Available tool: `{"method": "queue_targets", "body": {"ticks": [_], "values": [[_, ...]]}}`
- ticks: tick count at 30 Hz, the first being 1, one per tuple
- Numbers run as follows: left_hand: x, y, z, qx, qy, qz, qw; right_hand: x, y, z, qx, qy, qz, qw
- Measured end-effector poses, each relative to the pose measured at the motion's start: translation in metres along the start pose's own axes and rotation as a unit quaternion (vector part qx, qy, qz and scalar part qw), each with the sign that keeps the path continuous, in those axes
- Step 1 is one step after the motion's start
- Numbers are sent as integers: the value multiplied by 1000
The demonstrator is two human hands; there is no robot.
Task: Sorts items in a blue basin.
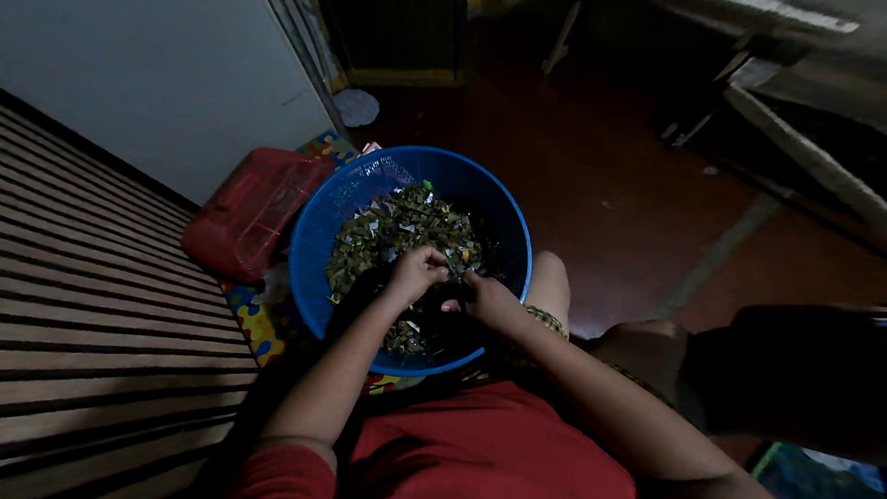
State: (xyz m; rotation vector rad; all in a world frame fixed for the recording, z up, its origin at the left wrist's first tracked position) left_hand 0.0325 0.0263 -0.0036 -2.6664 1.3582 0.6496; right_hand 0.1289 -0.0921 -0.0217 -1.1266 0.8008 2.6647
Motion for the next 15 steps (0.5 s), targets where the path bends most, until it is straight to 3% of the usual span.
{"method": "queue_targets", "body": {"ticks": [15], "values": [[-4,-3,-3,-23,-45,67,996,2,0,0,-9,3,22,1000]]}}
Point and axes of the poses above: each hand's wrist, its own y-axis away from the middle knuckle, its own x-axis out of the palm, z = x × y, the point moved 7 cm from there along -y, towards the middle knuckle, and after that the axes turned 10 degrees about x, right-handed, at the moved point
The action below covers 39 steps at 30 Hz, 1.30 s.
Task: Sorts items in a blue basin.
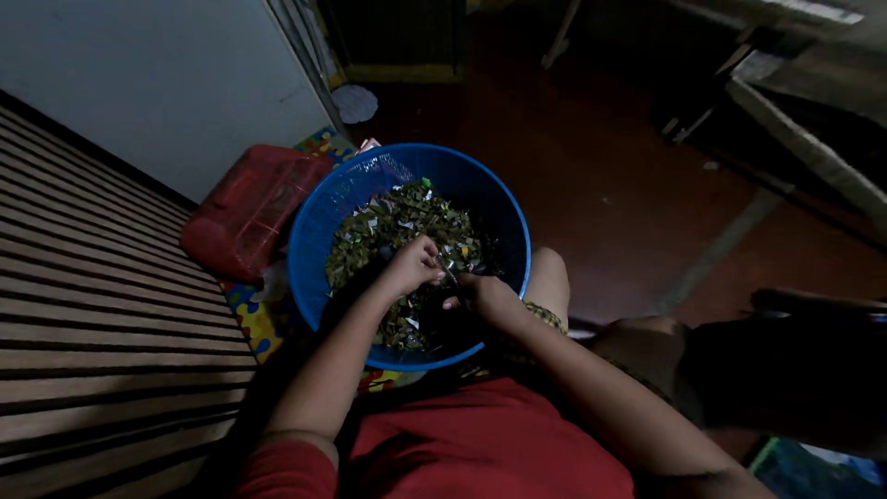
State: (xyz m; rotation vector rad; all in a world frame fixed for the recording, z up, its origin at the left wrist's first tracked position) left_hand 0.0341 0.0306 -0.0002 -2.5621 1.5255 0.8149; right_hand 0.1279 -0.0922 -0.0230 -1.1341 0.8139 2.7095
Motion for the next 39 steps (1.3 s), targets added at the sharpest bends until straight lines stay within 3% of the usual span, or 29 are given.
{"method": "queue_targets", "body": {"ticks": [10,14,18,21,27,29,34,39], "values": [[-18,2,4,4,96,-57,994,-6,0,-3,43,-26,-8,999],[-37,12,-9,45,-62,-111,991,-7,1,-5,51,-39,-18,998],[-50,21,-34,100,-248,-142,953,-9,2,-4,47,-43,-20,998],[-48,12,-27,92,-332,-98,934,-9,2,-5,44,-43,-22,998],[-4,3,12,34,-424,78,902,-5,0,-5,31,-30,-18,999],[4,3,21,25,-442,95,891,-4,1,-4,33,-25,-16,999],[-11,-2,8,72,-389,44,917,-4,1,-3,32,-23,-23,999],[-29,2,-16,135,-348,-55,926,-7,2,-3,31,-36,-28,998]]}}
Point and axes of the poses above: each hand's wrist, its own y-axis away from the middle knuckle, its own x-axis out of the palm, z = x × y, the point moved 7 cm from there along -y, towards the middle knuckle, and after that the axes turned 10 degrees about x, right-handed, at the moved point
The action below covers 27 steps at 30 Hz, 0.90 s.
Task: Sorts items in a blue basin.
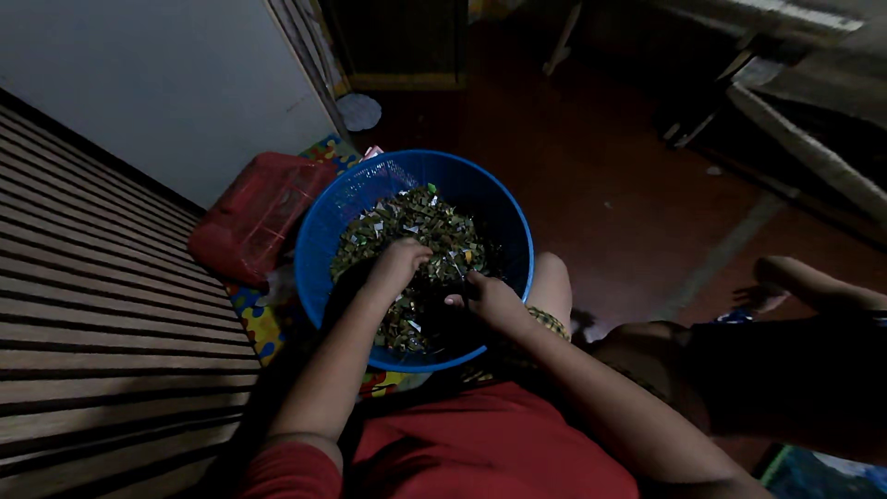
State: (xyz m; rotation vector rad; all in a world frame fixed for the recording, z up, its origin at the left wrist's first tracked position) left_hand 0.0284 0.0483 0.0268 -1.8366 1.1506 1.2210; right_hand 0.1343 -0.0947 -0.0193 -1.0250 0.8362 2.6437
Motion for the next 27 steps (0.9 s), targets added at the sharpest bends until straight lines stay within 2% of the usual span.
{"method": "queue_targets", "body": {"ticks": [3,6,10,15,19,22,27], "values": [[-12,1,-5,-3,16,-69,997,-1,1,1,1,-8,2,1000],[-27,2,-16,-17,25,-71,997,-2,2,2,-2,-20,3,1000],[-26,-11,-30,22,-20,12,999,1,2,4,-11,-30,5,999],[11,-59,-24,69,-15,135,988,-3,1,1,-12,-45,1,999],[45,-69,-2,37,-27,191,980,-6,3,-1,-11,-60,-3,998],[37,-55,-4,8,-29,143,989,-7,4,-2,-19,-72,-9,997],[-12,-39,-5,4,8,21,1000,-7,4,-1,-21,-91,-11,996]]}}
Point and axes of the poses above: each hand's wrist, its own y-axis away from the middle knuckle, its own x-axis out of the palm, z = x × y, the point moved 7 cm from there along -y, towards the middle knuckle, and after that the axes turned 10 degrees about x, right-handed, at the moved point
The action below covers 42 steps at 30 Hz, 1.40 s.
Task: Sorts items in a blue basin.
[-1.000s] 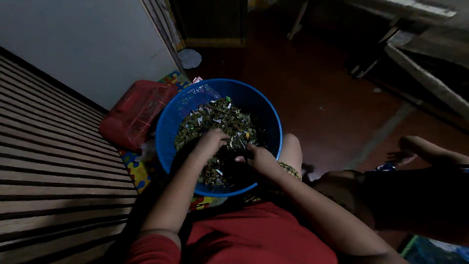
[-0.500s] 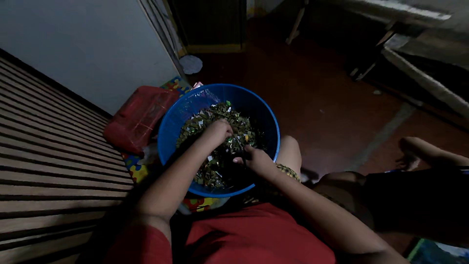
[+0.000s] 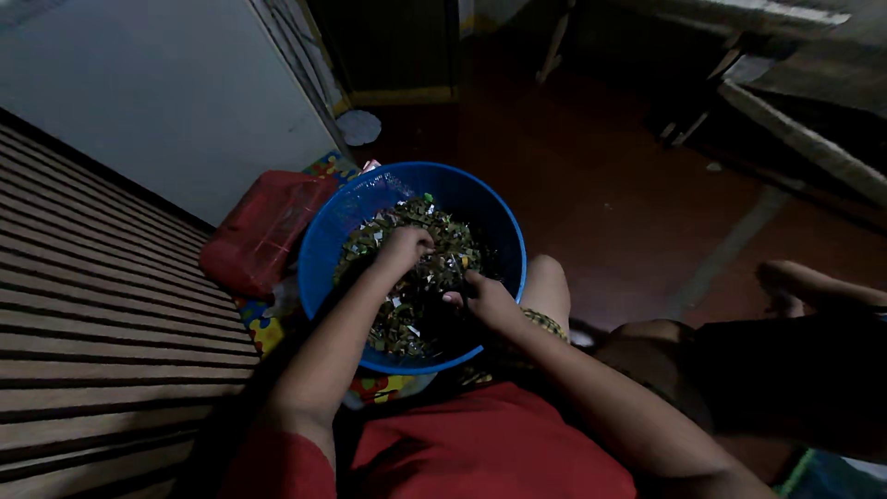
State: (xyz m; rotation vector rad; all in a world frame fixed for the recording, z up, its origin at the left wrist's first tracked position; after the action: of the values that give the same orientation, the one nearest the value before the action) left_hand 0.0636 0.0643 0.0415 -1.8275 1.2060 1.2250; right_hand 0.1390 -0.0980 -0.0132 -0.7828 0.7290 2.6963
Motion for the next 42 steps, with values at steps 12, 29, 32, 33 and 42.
{"method": "queue_targets", "body": {"ticks": [12,29,32,33,42], "values": [[-110,46,-30,-28,116,-189,975,-4,-1,0,-20,-38,-21,999],[-226,73,-62,37,253,-357,898,-3,-2,-2,-20,-39,-22,999],[-247,81,-67,48,251,-382,888,-3,-1,-2,-24,-39,-30,998],[-255,84,-67,55,250,-392,884,-3,-1,-2,-24,-38,-29,999],[-271,90,-52,50,245,-422,871,-3,-2,-2,-20,-36,-22,999]]}}
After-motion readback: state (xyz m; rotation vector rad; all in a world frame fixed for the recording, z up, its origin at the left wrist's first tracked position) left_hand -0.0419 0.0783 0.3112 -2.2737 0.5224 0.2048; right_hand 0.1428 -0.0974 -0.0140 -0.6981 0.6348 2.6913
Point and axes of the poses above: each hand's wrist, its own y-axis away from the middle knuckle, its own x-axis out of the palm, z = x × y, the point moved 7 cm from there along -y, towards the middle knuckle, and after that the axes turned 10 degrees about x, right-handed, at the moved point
